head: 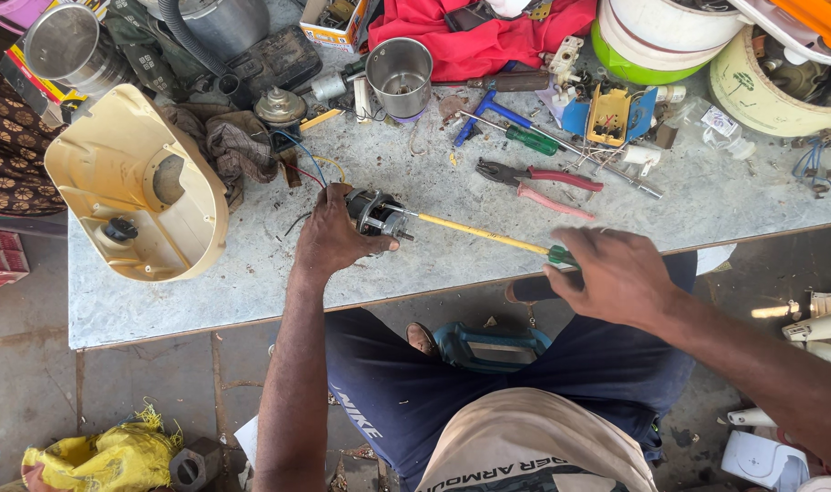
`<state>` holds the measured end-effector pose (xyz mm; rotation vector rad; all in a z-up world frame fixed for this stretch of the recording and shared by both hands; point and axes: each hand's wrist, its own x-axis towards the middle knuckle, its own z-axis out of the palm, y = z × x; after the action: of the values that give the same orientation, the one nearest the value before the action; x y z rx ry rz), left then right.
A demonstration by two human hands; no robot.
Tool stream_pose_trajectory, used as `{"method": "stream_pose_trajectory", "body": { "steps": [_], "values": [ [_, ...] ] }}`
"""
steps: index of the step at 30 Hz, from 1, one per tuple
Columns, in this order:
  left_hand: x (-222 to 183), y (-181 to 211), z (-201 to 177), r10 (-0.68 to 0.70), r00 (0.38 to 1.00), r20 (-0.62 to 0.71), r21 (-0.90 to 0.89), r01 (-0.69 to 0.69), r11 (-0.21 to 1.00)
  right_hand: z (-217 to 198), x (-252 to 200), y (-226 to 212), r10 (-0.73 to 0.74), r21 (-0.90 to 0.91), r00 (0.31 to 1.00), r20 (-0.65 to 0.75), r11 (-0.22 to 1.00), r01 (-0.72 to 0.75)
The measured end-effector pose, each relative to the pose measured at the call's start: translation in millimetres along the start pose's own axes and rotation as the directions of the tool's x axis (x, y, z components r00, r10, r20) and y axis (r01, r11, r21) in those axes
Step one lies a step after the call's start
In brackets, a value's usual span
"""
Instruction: The person disassembles an electric motor by removing screws with a screwdriver and prying components apart with pliers to access and remove the internal rotor.
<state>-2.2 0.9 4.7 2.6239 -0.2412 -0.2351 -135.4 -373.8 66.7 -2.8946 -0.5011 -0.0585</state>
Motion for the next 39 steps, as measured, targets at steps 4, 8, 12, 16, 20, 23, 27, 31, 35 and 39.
{"method": "stream_pose_trajectory", "body": {
  "steps": [4, 8, 12, 16, 20, 23, 27, 31, 35, 39],
  "values": [
    [-0.5, 1.4, -1.0, -0.019, 1.000, -0.009, -0.006, 0.019, 1.000, 1.9, 2.4, 1.8, -0.027, 0.111, 0.998, -0.050, 0.993, 0.033],
    [-3.0, 4.2, -0.7, -0.050, 0.999, -0.018, -0.016, 0.050, 0.999, 3.8, 2.7, 2.6, -0.179, -0.090, 0.967, -0.183, 0.982, 0.165],
    [-4.4, 6.8, 0.1, -0.037, 0.996, -0.078, -0.004, 0.037, 0.999, 6.0, 5.6, -1.1, -0.104, -0.154, 0.989, -0.109, 0.984, 0.087],
    [-6.4, 3.7, 2.2, -0.054, 0.995, -0.083, -0.008, 0.054, 0.999, 8.7, 8.5, -1.1, -0.054, -0.140, 0.998, -0.039, 0.989, 0.048],
    [-7.0, 1.5, 5.7, -0.052, 0.992, -0.114, -0.026, 0.050, 0.998, 8.2, 8.1, 6.3, -0.150, -0.142, 0.980, -0.132, 0.981, 0.131],
    [-8.5, 4.3, 6.4, -0.047, 0.989, -0.137, -0.036, 0.043, 0.998, 9.0, 8.2, 3.6, -0.123, -0.206, 0.987, -0.106, 0.974, 0.099],
    [-11.7, 7.6, 5.5, -0.065, 0.987, -0.144, -0.019, 0.063, 0.998, 8.3, 10.0, -0.3, -0.020, -0.159, 1.000, -0.002, 0.987, 0.019],
    [-12.5, 8.7, 6.9, -0.092, 0.987, -0.129, 0.006, 0.094, 0.996, 8.1, 14.6, 9.4, -0.016, -0.116, 1.000, 0.023, 0.993, 0.019],
    [-13.6, 7.5, 10.4, -0.072, 0.982, -0.172, 0.002, 0.073, 0.997, 1.7, 20.0, 9.9, -0.119, -0.230, 0.982, -0.147, 0.970, 0.083],
    [-15.0, 7.3, 12.6, -0.098, 0.978, -0.182, -0.008, 0.098, 0.995, -6.6, 28.2, 2.9, -0.005, -0.260, 1.000, -0.006, 0.966, 0.004]
  ]
}}
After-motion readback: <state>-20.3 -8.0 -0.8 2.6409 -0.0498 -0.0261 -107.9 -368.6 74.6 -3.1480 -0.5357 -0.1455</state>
